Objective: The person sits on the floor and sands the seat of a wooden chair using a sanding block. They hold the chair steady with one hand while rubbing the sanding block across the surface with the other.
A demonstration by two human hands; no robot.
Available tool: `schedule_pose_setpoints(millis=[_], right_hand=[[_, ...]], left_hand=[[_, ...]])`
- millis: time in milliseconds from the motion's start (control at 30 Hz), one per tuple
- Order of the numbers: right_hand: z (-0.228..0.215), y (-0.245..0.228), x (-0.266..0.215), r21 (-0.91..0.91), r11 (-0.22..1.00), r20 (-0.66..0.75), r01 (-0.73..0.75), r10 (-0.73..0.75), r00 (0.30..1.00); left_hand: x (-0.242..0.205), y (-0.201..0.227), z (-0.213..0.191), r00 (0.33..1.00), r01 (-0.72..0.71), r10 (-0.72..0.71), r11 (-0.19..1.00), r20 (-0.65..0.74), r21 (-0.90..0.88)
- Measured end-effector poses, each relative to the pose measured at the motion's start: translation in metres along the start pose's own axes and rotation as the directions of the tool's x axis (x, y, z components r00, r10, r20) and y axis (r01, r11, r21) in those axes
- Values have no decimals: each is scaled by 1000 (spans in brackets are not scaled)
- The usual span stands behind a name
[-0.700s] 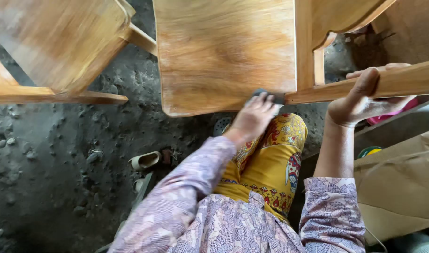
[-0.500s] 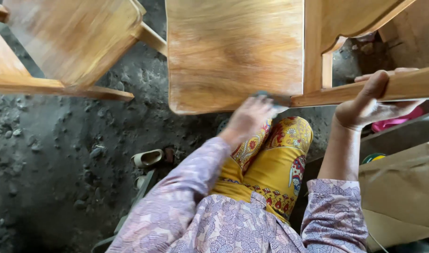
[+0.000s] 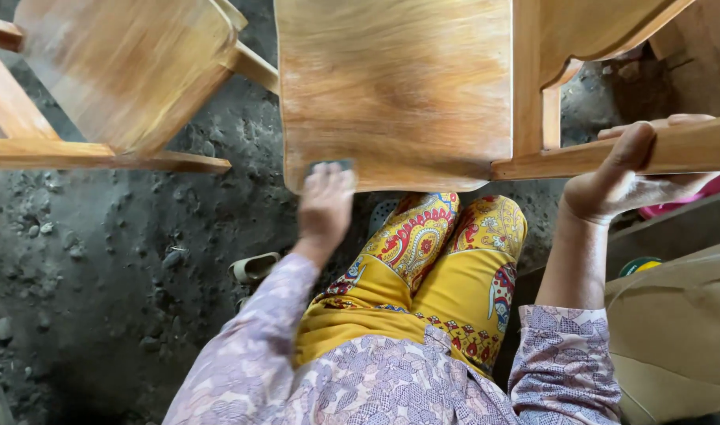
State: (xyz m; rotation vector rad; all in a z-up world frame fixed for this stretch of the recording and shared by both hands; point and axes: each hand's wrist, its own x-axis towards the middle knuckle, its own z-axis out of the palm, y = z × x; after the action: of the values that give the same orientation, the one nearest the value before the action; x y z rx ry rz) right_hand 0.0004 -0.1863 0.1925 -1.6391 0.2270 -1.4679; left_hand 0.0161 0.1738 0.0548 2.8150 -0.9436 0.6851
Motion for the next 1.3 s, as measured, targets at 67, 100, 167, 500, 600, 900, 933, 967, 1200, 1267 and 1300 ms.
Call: schedule_pose_setpoints(millis=[67, 100, 167, 500, 600, 900, 933, 967, 1200, 1267, 1300], right_hand=[[-1, 2, -2, -24, 1000, 1, -8, 8, 1000], [-1, 2, -2, -41, 999, 3, -13, 13, 1000], [-3, 1, -4, -53, 999, -2, -10, 10, 1000], [3, -8, 2, 67, 998, 26, -5, 3, 1000], [-5, 12, -5, 83, 996, -23, -43, 45, 999], [-2, 7, 0, 143, 989, -7, -44, 45, 999], [-1, 5, 0, 137, 990, -9, -43, 45, 999], [0, 3, 0, 84, 996, 7, -26, 25, 1000], [0, 4, -3, -18, 1000, 13, -12, 12, 1000], [0, 5, -1, -30, 1000, 20, 3, -2, 1000], [1, 4, -1, -30, 999, 30, 16, -15, 999]], left_hand=[[34, 41, 18, 999, -27, 22, 988, -34, -150], [51, 62, 27, 997, -55, 35, 955, -74, -292], [57, 104, 79, 998, -48, 28, 939, -63, -340], [94, 99, 33, 985, -167, 163, 874, -49, -456], [50, 34, -1, 997, -25, -4, 913, -71, -407], [-25, -24, 24, 971, 218, -205, 970, 120, -104], [-10, -11, 33, 972, 215, -201, 971, 123, -108], [4, 3, 43, 991, 134, -131, 979, 34, -153], [99, 132, 111, 983, -110, 167, 869, 77, -482], [117, 154, 135, 972, -142, 214, 858, 93, -493], [125, 163, 144, 961, -169, 254, 852, 109, -496]])
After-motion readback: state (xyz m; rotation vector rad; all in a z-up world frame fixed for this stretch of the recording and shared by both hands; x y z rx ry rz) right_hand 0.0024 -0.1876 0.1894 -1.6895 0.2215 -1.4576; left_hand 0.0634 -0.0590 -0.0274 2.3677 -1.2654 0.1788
